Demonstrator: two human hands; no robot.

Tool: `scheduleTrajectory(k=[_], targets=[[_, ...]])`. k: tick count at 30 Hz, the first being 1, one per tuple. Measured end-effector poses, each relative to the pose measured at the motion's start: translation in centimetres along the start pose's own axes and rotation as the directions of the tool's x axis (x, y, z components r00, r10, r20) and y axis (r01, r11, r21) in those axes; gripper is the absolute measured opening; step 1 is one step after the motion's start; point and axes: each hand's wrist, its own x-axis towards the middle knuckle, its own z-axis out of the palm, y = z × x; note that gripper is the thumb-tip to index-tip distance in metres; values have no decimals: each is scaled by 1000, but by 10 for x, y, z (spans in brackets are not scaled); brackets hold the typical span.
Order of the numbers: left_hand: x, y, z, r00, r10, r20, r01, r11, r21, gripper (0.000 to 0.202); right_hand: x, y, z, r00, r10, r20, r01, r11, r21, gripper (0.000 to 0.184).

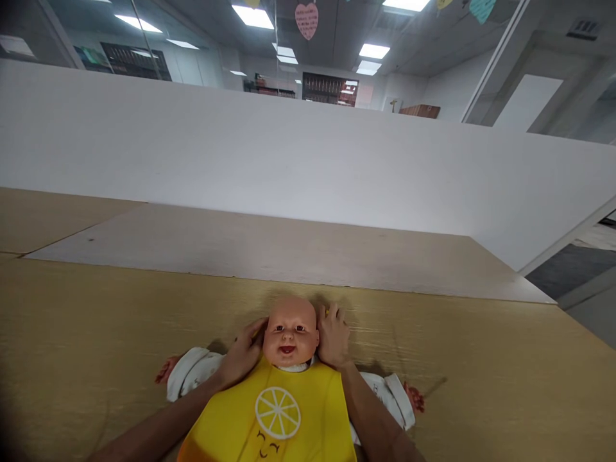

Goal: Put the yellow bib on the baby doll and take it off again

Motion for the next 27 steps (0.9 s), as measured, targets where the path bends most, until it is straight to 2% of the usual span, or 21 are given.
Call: scheduleTrajectory(k=[3,9,14,20,27], targets=[[0,1,0,999,-34,13,34,999,9,45,0,2,2,1000,-14,-12,14,1000,-3,27],[0,6,-1,1000,-21,8,21,999,26,43,0,2,2,998,-32,-61,32,999,0,29],[0,5,0,1000,-13,-6,13,1000,15,42,-1,2,0,999,-30,-38,31,999,13,33],[-2,7,0,999,-41,0,41,999,6,44,2,3,8,1000,-17,-9,18,998,56,35],[4,11,-3,992,-121,28,124,977,-174,44,7,16,4,1000,6,29,-12,976,215,36]])
